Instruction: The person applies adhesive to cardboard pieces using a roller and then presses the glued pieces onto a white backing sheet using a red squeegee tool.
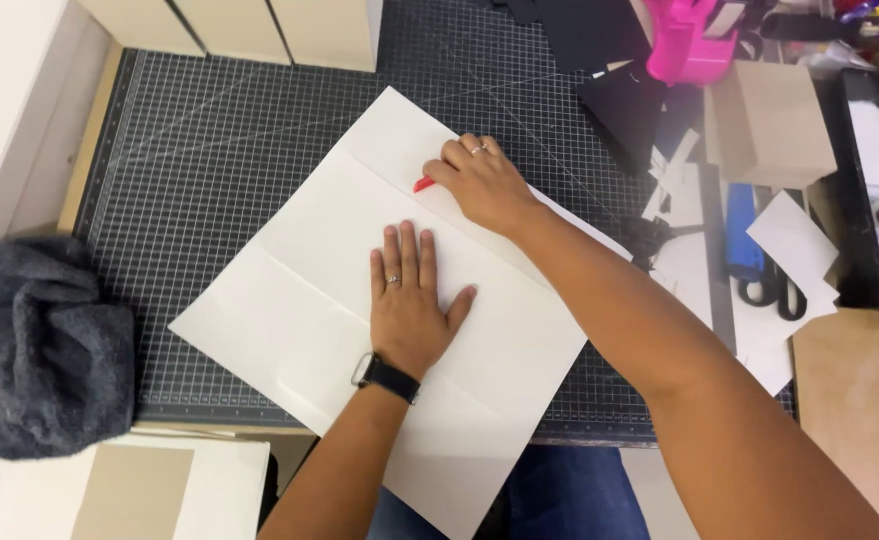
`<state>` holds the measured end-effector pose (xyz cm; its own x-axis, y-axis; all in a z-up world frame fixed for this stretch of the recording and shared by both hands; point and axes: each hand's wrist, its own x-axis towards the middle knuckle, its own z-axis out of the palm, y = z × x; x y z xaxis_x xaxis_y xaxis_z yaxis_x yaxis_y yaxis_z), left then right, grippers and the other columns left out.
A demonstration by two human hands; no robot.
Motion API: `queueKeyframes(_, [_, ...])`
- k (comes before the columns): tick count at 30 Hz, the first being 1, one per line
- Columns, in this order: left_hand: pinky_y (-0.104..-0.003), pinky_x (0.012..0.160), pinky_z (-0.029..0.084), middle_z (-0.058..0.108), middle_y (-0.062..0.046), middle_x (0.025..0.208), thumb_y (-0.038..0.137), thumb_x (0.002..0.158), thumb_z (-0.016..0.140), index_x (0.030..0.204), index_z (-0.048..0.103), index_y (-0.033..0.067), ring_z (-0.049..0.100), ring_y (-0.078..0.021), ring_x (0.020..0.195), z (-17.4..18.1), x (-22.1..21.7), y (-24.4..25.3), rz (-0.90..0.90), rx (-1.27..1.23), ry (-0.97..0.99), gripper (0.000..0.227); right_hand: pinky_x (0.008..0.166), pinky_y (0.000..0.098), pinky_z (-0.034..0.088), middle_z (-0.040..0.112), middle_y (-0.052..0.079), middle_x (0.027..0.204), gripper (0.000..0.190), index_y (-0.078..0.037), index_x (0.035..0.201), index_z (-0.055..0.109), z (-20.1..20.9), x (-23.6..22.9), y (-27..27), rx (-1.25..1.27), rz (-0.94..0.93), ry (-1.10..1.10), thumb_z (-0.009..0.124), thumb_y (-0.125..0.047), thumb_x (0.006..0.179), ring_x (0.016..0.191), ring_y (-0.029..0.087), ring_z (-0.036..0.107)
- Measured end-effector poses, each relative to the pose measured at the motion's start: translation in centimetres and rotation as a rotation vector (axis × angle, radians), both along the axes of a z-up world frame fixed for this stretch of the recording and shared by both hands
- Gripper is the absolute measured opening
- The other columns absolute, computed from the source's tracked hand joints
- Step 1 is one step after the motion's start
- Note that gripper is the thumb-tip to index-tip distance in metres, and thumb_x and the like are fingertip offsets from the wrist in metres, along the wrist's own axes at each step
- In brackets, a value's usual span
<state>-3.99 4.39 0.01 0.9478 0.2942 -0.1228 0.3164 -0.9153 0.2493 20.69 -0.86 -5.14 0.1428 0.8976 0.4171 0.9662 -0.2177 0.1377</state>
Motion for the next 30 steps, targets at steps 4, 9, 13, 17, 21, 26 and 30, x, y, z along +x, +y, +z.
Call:
queueKeyframes(4, [-0.055,0.126,-0.006,0.002,-0.023,0.172,0.074,0.1,0.026,0.164,0.011,0.0036,-0.007,-0.0409,0.158,0.2,0.4,0.9,-0.034,-0.009,-0.003,0.097,0.096,0.0453,0.042,0.053,0.005,0.104,0.02,-0.021,0.116,0.063,1.0,0.0,-3.8,-0.059,-0.028,0.067,0.049,-0.032,0.106,0.112,0.029,0.051])
queueKeyframes(9, [-0.052,0.128,0.0,0.008,-0.016,0.173,0.075,0.097,0.033,0.165,0.017,0.0095,0.001,-0.0369,0.159,-0.9,-0.2,3.8,-0.293,0.073,-0.057,0.096,0.094,0.0514,0.046,0.06,0.011,0.11,0.027,-0.014,0.124,0.058,3.0,-1.4,-14.3,-0.173,-0.183,0.416,0.056,-0.032,0.104,0.115,0.037,0.057])
queueKeyframes(13, [-0.047,0.129,0.009,0.015,-0.004,0.174,0.078,0.092,0.038,0.164,0.023,0.0196,0.011,-0.0291,0.16,-2.7,1.1,8.0,-0.513,0.122,-0.1,0.094,0.093,0.0529,0.049,0.067,0.016,0.107,0.03,-0.008,0.125,0.062,6.2,-7.5,-17.7,-0.186,-0.232,0.551,0.058,-0.026,0.102,0.11,0.041,0.065])
queueKeyframes(17, [-0.049,0.128,0.016,0.03,0.004,0.169,0.064,0.099,0.041,0.16,0.036,0.0263,0.02,-0.0233,0.158,-3.2,1.8,6.0,-0.386,0.123,-0.146,0.072,0.089,0.0457,0.048,0.064,0.007,0.098,0.021,-0.015,0.116,0.066,6.1,-13.7,-17.9,-0.173,-0.125,0.434,0.051,-0.024,0.104,0.102,0.031,0.063])
queueKeyframes(21, [-0.051,0.129,0.009,0.026,-0.003,0.171,0.04,0.108,0.035,0.162,0.033,0.0167,0.014,-0.0287,0.159,-2.7,1.2,2.1,-0.15,0.06,-0.141,0.059,0.088,0.0441,0.045,0.059,0.005,0.097,0.02,-0.019,0.111,0.066,3.0,-15.3,-16.7,-0.107,-0.12,0.171,0.049,-0.026,0.104,0.098,0.027,0.057])
queueKeyframes(26, [-0.05,0.129,0.003,0.017,-0.005,0.173,0.039,0.109,0.032,0.164,0.024,0.0152,0.005,-0.0309,0.159,-2.3,0.6,0.4,-0.121,0.05,-0.088,0.061,0.085,0.044,0.043,0.055,0.003,0.098,0.017,-0.022,0.111,0.065,0.8,-9.2,-10.3,-0.028,-0.225,0.039,0.05,-0.026,0.103,0.099,0.027,0.053])
queueKeyframes(30, [-0.051,0.128,-0.004,0.006,-0.007,0.174,0.049,0.109,0.024,0.166,0.014,0.0149,-0.003,-0.0327,0.159,-0.7,-2.6,0.1,-0.16,0.034,0.022,0.067,0.086,0.0448,0.043,0.053,0.004,0.1,0.02,-0.02,0.12,0.058,0.1,-5.1,-5.5,-0.054,-0.344,0.137,0.054,-0.019,0.101,0.102,0.028,0.053])
